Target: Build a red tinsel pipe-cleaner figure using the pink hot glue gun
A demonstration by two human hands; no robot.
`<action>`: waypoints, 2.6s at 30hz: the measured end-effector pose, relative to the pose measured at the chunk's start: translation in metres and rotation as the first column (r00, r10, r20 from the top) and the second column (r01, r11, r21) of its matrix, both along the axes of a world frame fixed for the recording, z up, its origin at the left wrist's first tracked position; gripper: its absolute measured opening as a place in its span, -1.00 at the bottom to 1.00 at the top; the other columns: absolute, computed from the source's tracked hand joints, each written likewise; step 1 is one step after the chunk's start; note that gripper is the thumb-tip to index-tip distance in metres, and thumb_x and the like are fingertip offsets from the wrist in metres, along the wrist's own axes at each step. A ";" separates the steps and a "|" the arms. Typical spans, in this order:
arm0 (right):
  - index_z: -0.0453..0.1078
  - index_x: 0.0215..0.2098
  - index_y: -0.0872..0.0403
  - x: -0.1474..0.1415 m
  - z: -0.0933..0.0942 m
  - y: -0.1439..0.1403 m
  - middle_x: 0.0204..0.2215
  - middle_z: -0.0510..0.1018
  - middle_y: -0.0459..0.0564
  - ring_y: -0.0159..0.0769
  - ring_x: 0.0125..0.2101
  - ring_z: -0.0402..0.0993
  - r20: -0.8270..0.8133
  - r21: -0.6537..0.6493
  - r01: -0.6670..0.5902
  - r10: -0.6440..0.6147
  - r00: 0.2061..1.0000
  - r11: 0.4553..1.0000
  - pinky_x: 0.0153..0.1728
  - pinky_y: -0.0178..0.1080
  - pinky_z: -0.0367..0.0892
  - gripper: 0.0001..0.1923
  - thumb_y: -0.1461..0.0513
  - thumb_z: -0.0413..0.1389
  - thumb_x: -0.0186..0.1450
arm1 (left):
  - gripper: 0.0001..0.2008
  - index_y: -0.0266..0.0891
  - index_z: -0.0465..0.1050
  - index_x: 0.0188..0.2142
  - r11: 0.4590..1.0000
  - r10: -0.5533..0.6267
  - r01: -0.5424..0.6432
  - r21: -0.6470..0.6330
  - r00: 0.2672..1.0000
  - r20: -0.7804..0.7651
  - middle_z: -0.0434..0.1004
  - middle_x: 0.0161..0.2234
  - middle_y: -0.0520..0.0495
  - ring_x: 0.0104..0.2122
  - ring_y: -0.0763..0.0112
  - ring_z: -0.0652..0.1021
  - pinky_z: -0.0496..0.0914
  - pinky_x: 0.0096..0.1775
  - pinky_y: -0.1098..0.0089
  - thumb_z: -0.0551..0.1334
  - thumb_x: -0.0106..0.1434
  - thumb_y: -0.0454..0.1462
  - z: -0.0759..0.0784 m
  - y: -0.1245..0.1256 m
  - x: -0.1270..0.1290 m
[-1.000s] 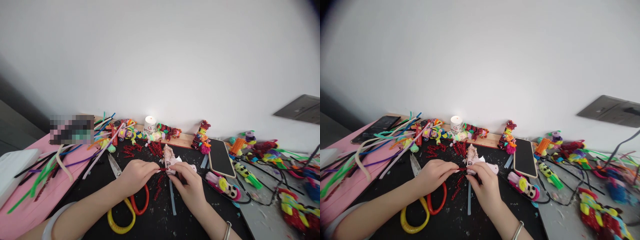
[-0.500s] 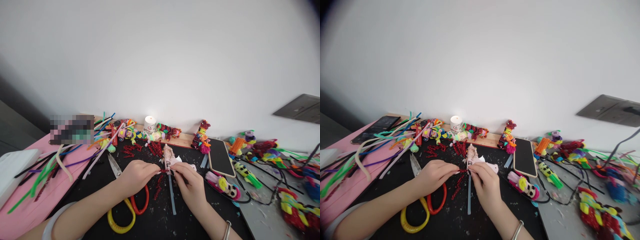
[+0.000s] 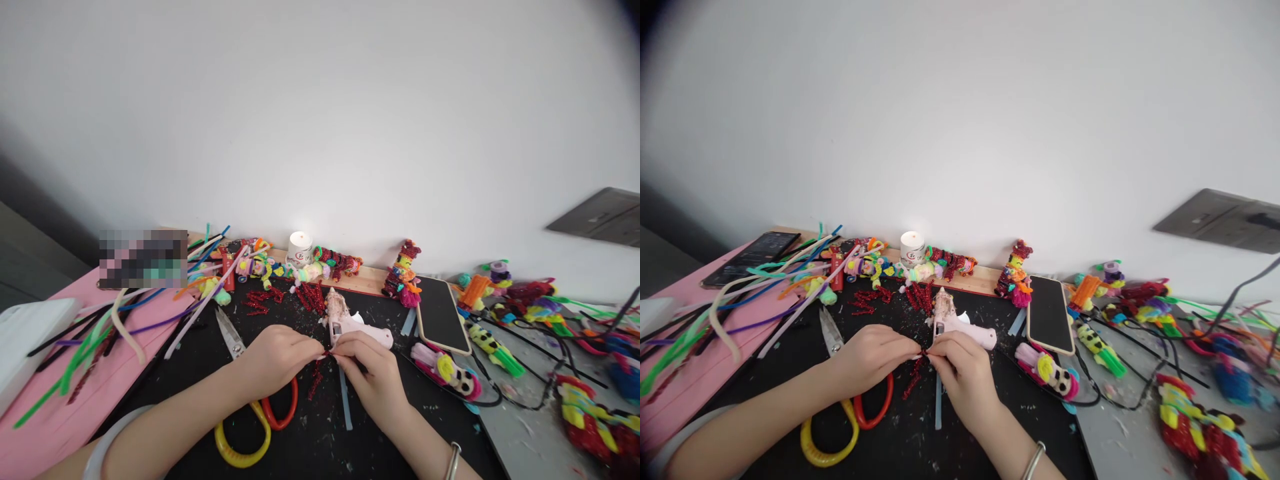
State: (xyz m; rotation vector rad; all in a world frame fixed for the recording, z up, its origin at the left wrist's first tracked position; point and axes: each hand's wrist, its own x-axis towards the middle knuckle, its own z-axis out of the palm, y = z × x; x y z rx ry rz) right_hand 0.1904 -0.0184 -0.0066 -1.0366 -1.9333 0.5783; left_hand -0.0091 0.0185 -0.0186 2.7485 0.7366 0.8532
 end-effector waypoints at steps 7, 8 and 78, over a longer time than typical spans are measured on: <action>0.35 -0.40 0.08 0.002 0.001 -0.001 -0.41 0.47 -0.03 -0.34 -0.37 0.42 -0.039 0.057 0.122 -0.119 0.992 0.991 -0.35 -0.32 0.32 -0.85 0.41 0.04 0.26 | -0.71 -0.24 0.44 -0.28 0.998 0.065 -0.065 -0.021 0.998 -0.004 0.54 -0.50 -0.02 -0.49 0.45 0.55 0.36 -0.41 0.49 -0.04 0.39 -0.27 -0.001 0.002 -0.002; 0.34 -0.41 0.08 0.002 0.000 -0.001 -0.41 0.46 -0.04 -0.35 -0.38 0.42 -0.041 0.059 0.137 -0.135 0.990 0.989 -0.36 -0.32 0.31 -0.85 0.41 0.04 0.26 | -0.71 -0.23 0.44 -0.28 0.997 0.072 -0.072 -0.023 0.997 -0.001 0.55 -0.50 -0.01 -0.49 0.45 0.55 0.36 -0.40 0.49 -0.04 0.39 -0.27 -0.001 0.002 -0.002; 0.23 -0.45 0.08 0.010 -0.003 -0.003 -0.55 0.30 -0.10 -0.36 -0.54 0.24 -0.025 -0.096 0.211 -0.215 0.976 0.973 -0.49 -0.30 0.15 -0.74 0.26 -0.15 0.37 | -0.86 -0.21 0.32 -0.34 0.871 0.471 -0.486 -0.070 0.867 -0.162 0.45 -0.42 0.02 -0.46 0.39 0.49 0.27 -0.42 0.42 0.02 0.29 -0.31 0.024 0.020 -0.016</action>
